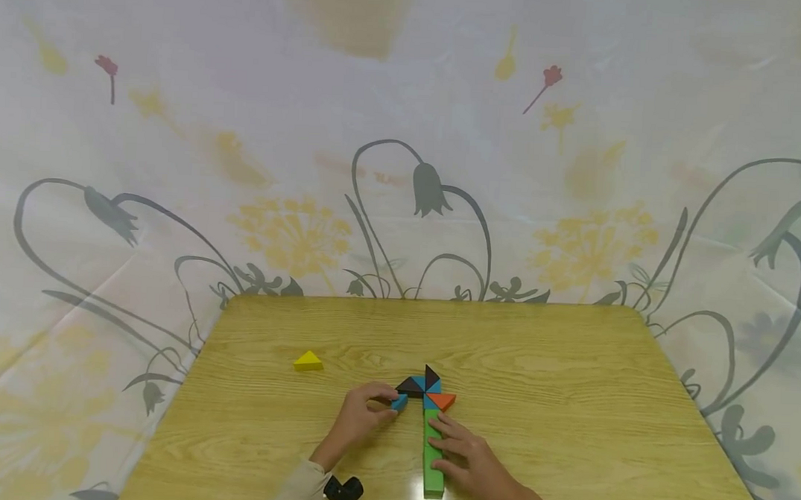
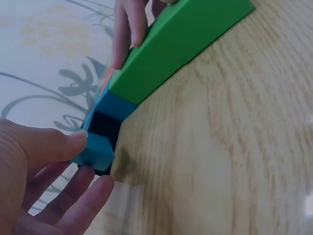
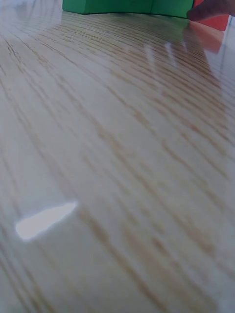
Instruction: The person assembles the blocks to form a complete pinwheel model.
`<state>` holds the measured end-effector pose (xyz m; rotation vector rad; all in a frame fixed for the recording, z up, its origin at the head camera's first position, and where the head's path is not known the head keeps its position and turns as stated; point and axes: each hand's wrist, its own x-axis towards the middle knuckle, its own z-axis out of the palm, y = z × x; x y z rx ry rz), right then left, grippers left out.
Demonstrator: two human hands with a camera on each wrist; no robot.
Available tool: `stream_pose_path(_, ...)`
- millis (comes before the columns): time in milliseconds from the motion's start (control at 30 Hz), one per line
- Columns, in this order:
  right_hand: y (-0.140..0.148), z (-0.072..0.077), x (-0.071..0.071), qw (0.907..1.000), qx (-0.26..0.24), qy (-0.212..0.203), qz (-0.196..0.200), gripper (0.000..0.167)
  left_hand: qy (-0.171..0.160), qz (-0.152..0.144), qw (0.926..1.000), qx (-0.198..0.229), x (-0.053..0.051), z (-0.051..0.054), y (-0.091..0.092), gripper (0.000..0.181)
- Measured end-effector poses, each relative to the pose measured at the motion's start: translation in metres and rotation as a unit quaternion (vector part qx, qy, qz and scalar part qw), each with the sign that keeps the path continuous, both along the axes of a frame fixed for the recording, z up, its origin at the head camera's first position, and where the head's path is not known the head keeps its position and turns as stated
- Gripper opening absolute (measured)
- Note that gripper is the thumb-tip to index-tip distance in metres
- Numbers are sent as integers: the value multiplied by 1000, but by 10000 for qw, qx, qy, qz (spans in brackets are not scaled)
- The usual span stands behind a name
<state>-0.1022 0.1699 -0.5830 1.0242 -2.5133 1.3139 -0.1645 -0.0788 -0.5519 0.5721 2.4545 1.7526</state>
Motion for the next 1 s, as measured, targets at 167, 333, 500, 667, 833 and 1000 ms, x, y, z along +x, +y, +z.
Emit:
stream_pose_path(167, -1, 1, 0, 10000, 35, 66, -39, 37, 262, 236, 9992, -186, 3, -4, 2, 19)
stream_pose_path(333, -2, 2, 1, 10000, 56, 61, -46, 37, 453, 470, 9965, -518, 6, -12, 6, 19)
stream_pose_path(500, -2, 4, 2, 10000, 70, -12, -64, 37, 623, 553, 9955, -462, 9, -15, 11, 20)
stream_pose_path(667, -2, 3, 2, 9999, 51, 20, -95, 37, 663, 602, 9954, -326, 9, -19, 17, 21)
stream_pose_path(833, -2, 1, 1, 9999, 55, 13, -92, 37, 682, 671, 9947, -381, 10, -19, 20, 19)
stream_pose_path(1000, -2, -1, 0, 9999, 44, 68, -95, 37, 711, 656, 9948, -307, 11, -18, 24, 19)
